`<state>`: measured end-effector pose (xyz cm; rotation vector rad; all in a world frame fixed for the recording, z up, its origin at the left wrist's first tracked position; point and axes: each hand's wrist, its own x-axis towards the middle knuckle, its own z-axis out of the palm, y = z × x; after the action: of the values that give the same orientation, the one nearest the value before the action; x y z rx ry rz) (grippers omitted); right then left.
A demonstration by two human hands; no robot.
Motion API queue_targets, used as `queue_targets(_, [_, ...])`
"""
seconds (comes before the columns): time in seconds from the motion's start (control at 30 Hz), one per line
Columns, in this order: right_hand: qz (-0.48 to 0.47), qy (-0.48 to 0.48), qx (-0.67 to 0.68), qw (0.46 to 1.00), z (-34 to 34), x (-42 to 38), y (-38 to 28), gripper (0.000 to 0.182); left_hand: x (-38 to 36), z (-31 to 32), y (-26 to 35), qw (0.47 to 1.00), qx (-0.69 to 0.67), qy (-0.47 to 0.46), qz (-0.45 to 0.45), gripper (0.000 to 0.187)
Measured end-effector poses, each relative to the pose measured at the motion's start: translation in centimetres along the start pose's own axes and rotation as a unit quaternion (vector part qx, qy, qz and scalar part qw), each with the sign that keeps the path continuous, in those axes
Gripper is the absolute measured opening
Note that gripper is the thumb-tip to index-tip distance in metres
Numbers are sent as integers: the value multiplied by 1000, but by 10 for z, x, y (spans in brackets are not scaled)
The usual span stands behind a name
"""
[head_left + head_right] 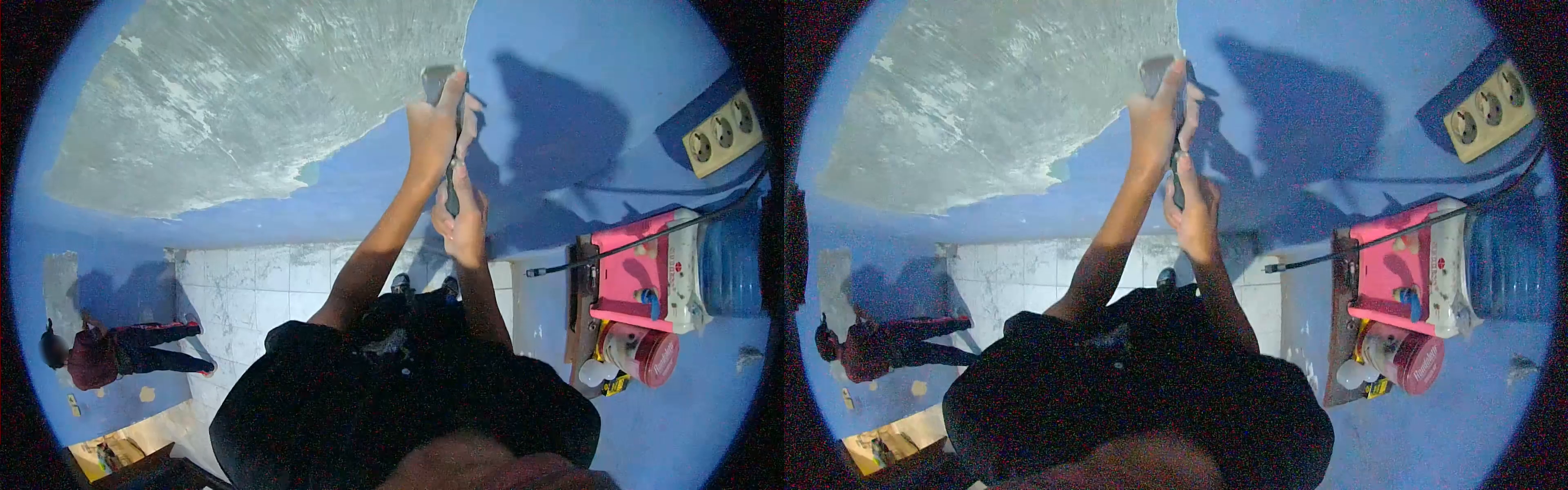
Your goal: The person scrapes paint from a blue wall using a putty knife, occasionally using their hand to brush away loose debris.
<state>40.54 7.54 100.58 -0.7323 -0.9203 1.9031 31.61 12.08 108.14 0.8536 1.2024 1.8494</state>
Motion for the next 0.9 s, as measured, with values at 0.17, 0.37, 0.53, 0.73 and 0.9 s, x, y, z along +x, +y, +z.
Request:
queue_targets(0.17, [-20, -6, -27, 999, 1, 3, -12, 46, 4, 5, 5, 999, -42, 0, 24, 46])
queue_targets(0.37, [-10, -2, -15, 1000, -2, 1, -9, 44, 1, 0, -8, 998, -44, 19, 29, 48])
queue_targets(0.53, [-54, 45, -40, 997, 14, 14, -26, 45, 7, 16, 26, 997, -45, 16, 60, 45])
queue_targets(0.73, [-19, 27, -7, 999, 15, 1, -22, 47, 1, 7, 16, 998, -30, 6, 61, 43])
queue_targets(0.9, [-14, 3, 1, 1000, 13, -6, -23, 43, -1, 10, 12, 998, -35, 11, 59, 41])
